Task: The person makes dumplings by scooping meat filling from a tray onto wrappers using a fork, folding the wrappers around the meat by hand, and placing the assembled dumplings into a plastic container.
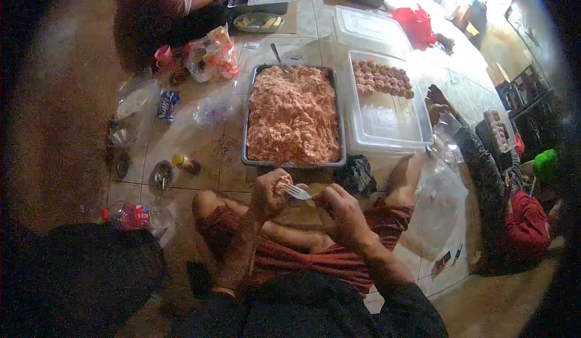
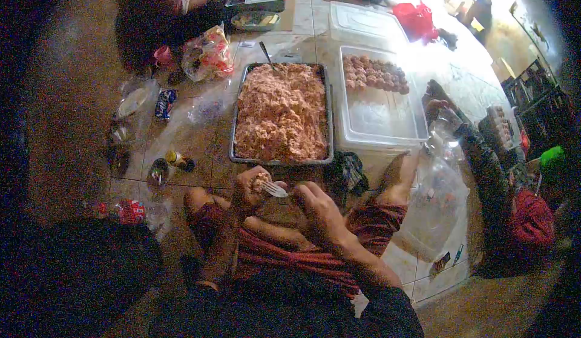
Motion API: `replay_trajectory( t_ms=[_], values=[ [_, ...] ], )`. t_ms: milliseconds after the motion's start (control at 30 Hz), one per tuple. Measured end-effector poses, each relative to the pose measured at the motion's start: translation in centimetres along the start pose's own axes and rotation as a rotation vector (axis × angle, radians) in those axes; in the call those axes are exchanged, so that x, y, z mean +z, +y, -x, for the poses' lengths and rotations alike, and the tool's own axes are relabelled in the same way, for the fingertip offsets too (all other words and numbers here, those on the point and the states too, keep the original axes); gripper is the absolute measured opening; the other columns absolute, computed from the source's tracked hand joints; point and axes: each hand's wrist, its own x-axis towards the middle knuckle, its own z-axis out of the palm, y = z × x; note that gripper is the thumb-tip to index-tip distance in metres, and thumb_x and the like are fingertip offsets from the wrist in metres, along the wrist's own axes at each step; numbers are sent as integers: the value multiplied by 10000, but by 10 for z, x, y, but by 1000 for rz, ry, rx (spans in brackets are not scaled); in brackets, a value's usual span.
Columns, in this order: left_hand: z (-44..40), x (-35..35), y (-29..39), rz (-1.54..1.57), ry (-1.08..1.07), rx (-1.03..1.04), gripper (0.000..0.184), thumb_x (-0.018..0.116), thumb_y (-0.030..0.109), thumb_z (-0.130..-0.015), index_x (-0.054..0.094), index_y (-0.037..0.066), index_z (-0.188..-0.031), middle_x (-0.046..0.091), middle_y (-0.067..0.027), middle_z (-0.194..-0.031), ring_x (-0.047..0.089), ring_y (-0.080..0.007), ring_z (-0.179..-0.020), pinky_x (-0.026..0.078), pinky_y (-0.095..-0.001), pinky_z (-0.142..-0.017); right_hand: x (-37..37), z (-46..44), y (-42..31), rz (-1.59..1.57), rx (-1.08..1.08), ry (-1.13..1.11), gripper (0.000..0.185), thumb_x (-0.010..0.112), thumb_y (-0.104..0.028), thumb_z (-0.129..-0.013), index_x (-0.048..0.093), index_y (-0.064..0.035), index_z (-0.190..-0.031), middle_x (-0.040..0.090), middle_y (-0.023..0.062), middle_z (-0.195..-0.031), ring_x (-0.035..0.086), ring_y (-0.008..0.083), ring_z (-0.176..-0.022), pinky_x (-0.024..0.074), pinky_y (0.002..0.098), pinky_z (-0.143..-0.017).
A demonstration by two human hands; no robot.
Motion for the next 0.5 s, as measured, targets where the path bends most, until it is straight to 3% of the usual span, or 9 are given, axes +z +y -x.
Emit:
replay_trajectory(
  t_ms=[100, 133, 200, 300, 333, 367, 400, 433, 500],
  values=[
    [10, 5, -18, -67, -87, -182, 314, 796, 324, -857, 644, 50, -876, 638, -73, -720, 598, -168, -640, 482, -307, -589, 13, 0, 3, -16, -30, 20, 119, 646, 30, -877, 622, 6, -992, 614, 161, -918, 658, 325, -834, 523, 380, -732],
    [19, 14, -43, 268, 43, -218, 322, 795, 340, -864, 650, 55, -892, 641, -62, -737, 602, -163, -654, 482, -311, -589, 20, 0, 6, -18, -32, 24, 119, 646, 30, -877, 622, 6, -992, 614, 161, -918, 658, 325, -834, 523, 380, -732],
    [21, 17, -50, 606, 169, -252, 329, 794, 357, -872, 657, 60, -908, 644, -51, -754, 606, -159, -667, 482, -314, -590, 32, 2, 10, -427, 155, 50, 75, 645, 7, -930, 620, 5, -1001, 646, 116, -963, 662, 202, -877, 526, 328, -770],
    [2, -2, 15, 176, -46, -131, 310, 819, 298, -859, 659, 50, -954, 660, -46, -814, 607, -127, -713, 495, -306, -621, 19, -25, 5, -368, 176, 203, 82, 640, -1, -958, 628, 4, -1039, 659, 86, -991, 635, 121, -931, 514, 292, -810],
    [-3, -8, 34, 32, -115, -89, 307, 827, 279, -855, 660, 47, -969, 665, -44, -834, 607, -116, -728, 499, -303, -631, 27, -36, 29, -370, 226, 221, 154, 648, -15, -942, 631, -4, -1094, 662, 124, -1033, 663, 212, -953, 527, 338, -829],
    [-5, -12, 41, -110, -184, -49, 307, 836, 259, -851, 661, 44, -984, 670, -42, -854, 608, -106, -743, 503, -300, -641, 33, -50, 54, -366, 226, 225, 154, 648, -15, -942, 631, -4, -1094, 662, 124, -1033, 663, 212, -953, 527, 338, -829],
    [6, -8, 15, 393, -172, -203, 379, 886, 221, -799, 663, 36, -1043, 674, -28, -871, 601, -80, -775, 507, -275, -665, 38, -65, 76, -60, 128, 246, 159, 641, -21, -931, 622, -8, -1089, 653, 148, -1043, 658, 280, -964, 528, 375, -836],
    [6, -10, 15, 397, -174, -197, 379, 886, 221, -799, 663, 36, -1043, 674, -28, -871, 601, -80, -775, 507, -275, -665, 37, -74, 83, 245, 27, 263, 165, 634, -27, -920, 612, -12, -1083, 644, 172, -1054, 653, 347, -975, 528, 413, -844],
    [0, -15, 39, -21, -165, -96, 348, 890, 192, -795, 653, 34, -996, 670, -1, -865, 599, -70, -772, 513, -265, -682, 31, -70, 88, 337, 30, 164, 151, 629, -33, -900, 592, -14, -1045, 626, 193, -1044, 626, 396, -969, 514, 447, -836]
  ],
)
